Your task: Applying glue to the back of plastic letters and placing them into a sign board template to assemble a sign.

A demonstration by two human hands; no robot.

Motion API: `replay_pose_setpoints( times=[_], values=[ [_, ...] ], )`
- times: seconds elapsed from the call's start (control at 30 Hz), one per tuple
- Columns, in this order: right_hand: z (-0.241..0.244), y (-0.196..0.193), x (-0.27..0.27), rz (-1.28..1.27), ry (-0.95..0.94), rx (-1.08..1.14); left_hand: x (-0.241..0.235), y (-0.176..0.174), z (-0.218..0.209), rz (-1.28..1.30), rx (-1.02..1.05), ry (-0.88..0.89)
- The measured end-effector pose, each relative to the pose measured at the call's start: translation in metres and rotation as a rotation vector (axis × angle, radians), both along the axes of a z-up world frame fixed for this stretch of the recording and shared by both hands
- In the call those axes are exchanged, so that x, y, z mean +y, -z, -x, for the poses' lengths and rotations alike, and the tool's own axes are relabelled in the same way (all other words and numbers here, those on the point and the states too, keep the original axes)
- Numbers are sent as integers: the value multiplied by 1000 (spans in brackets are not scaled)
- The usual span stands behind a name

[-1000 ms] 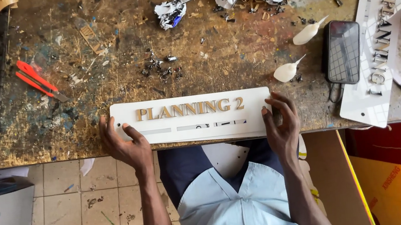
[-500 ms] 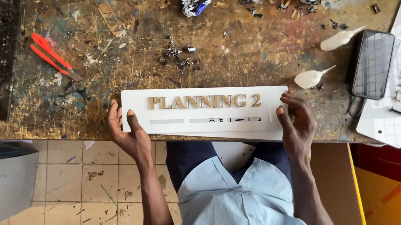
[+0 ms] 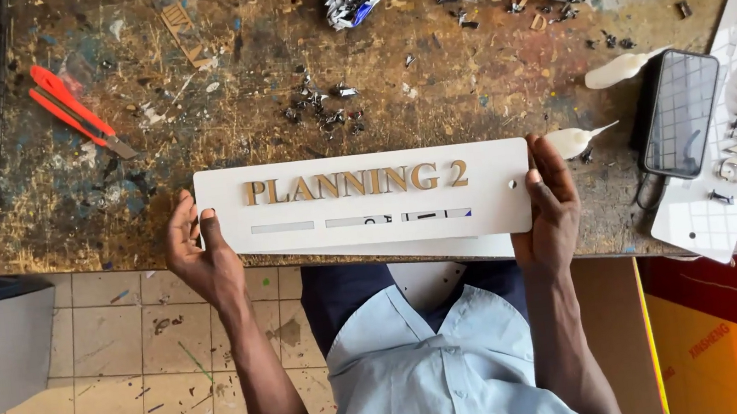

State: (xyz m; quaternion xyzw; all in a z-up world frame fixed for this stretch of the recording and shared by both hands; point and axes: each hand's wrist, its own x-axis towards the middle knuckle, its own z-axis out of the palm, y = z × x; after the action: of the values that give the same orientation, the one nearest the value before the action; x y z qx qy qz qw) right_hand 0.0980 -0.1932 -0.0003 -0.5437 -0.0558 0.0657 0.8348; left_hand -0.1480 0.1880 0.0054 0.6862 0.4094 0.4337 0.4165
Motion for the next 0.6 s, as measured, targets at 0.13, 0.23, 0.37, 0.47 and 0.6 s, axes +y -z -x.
replay_pose_setpoints(
  times=[0.13,0.23,0.37,0.47,0.6],
  values=[
    [-7,-8,18,-105,-56,236,-1,-7,-5,1,-78,39],
    [-22,25,12,-49,-102,297,6,-24,-13,-25,-161,59],
    [-25,32,15,-62,-41,337,12,-41,-32,-232,-237,77],
    [-16,-18,45,-174,-22,373,-20,-42,-58,-436,-312,146],
    [-20,-45,65,-402,-56,380,-82,-27,-94,-405,-102,871]
  ],
)
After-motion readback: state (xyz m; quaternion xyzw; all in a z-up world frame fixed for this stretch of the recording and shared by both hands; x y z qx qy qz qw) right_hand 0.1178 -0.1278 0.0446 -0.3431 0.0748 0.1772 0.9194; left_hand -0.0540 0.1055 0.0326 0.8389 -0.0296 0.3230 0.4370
